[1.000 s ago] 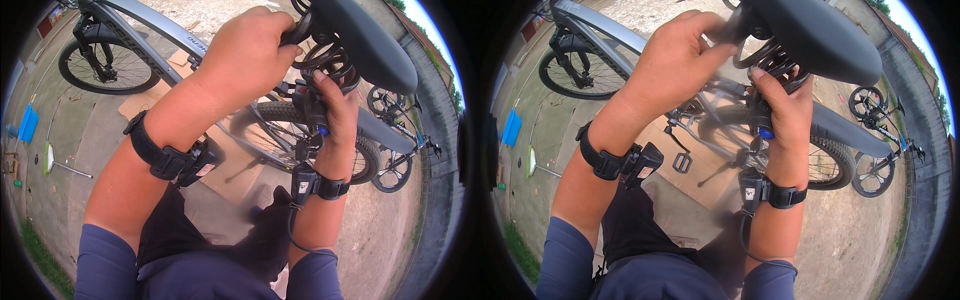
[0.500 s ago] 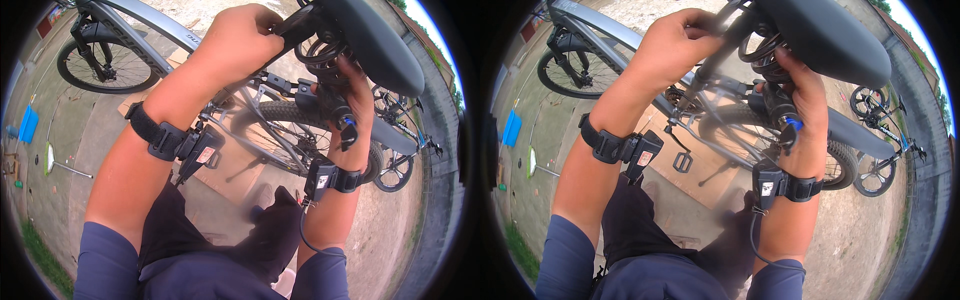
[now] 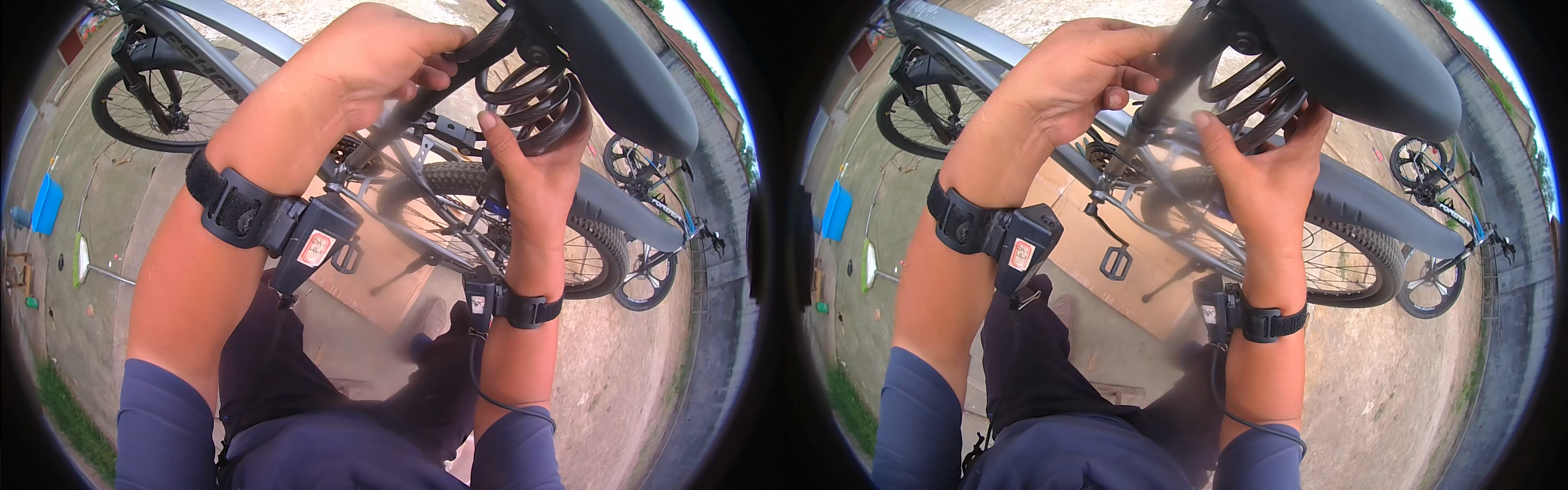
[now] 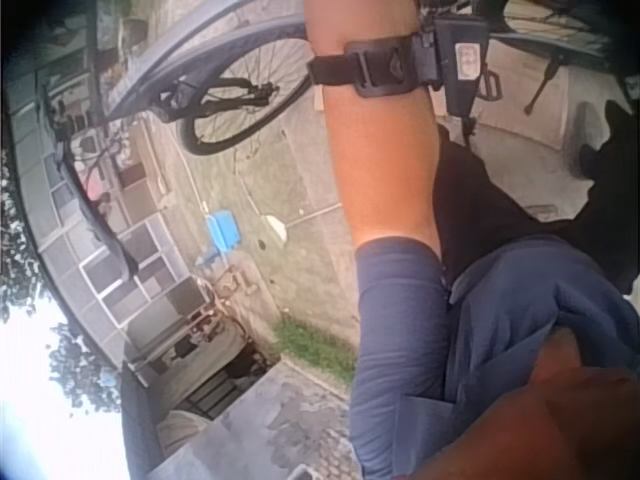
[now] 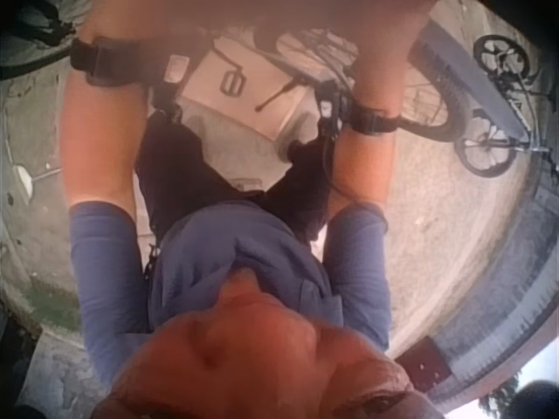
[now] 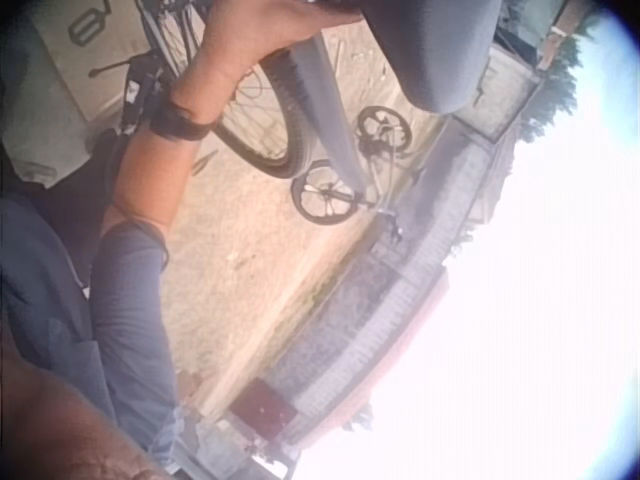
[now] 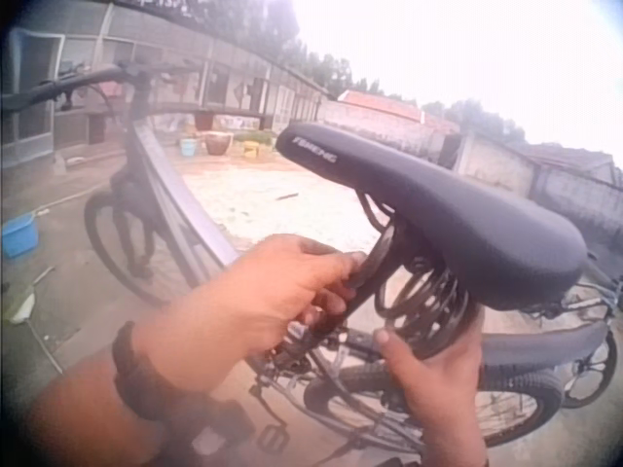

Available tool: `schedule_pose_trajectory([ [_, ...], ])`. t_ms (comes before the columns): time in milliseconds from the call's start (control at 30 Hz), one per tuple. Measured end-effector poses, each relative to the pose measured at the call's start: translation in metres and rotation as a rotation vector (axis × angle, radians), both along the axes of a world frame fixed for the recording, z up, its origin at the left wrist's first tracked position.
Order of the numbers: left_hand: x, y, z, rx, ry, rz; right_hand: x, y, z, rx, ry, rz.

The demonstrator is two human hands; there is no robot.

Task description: The person uses a screwdriver to tighten a plastic mount, then wraps a coiled cable lock around the seat post of a bicycle and secures it.

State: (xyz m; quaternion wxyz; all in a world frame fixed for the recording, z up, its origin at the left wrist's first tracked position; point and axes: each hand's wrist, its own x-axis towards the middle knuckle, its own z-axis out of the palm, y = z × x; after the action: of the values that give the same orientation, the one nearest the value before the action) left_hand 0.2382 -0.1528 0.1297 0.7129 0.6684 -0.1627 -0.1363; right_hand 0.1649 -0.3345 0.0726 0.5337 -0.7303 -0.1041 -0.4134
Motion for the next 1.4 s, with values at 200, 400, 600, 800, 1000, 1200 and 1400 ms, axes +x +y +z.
schedule_pose_trajectory([
  [200,0.017,-0.005,0.011,-0.061,-0.060,0.002,-0.016,-0.006,0.018,0.406,0.363,0.251],
  [400,0.035,-0.020,0.005,-0.180,-0.132,0.005,-0.021,-0.012,0.038,0.575,0.520,0.376],
  [600,0.046,-0.026,0.008,-0.292,-0.287,-0.101,0.017,-0.037,0.032,0.221,0.326,0.297],
  [800,0.031,-0.021,0.001,-0.286,-0.280,-0.074,0.018,-0.022,0.013,-0.150,0.194,0.058],
  [1000,0.041,-0.018,-0.006,-0.266,-0.321,-0.048,0.000,-0.011,0.014,0.328,0.242,0.371],
  [1200,0.036,-0.030,0.005,-0.325,-0.345,-0.113,-0.006,-0.006,0.031,0.686,0.457,0.490],
  [1400,0.050,-0.030,0.010,-0.098,-0.498,-0.021,0.006,-0.036,0.032,0.644,0.413,0.538],
])
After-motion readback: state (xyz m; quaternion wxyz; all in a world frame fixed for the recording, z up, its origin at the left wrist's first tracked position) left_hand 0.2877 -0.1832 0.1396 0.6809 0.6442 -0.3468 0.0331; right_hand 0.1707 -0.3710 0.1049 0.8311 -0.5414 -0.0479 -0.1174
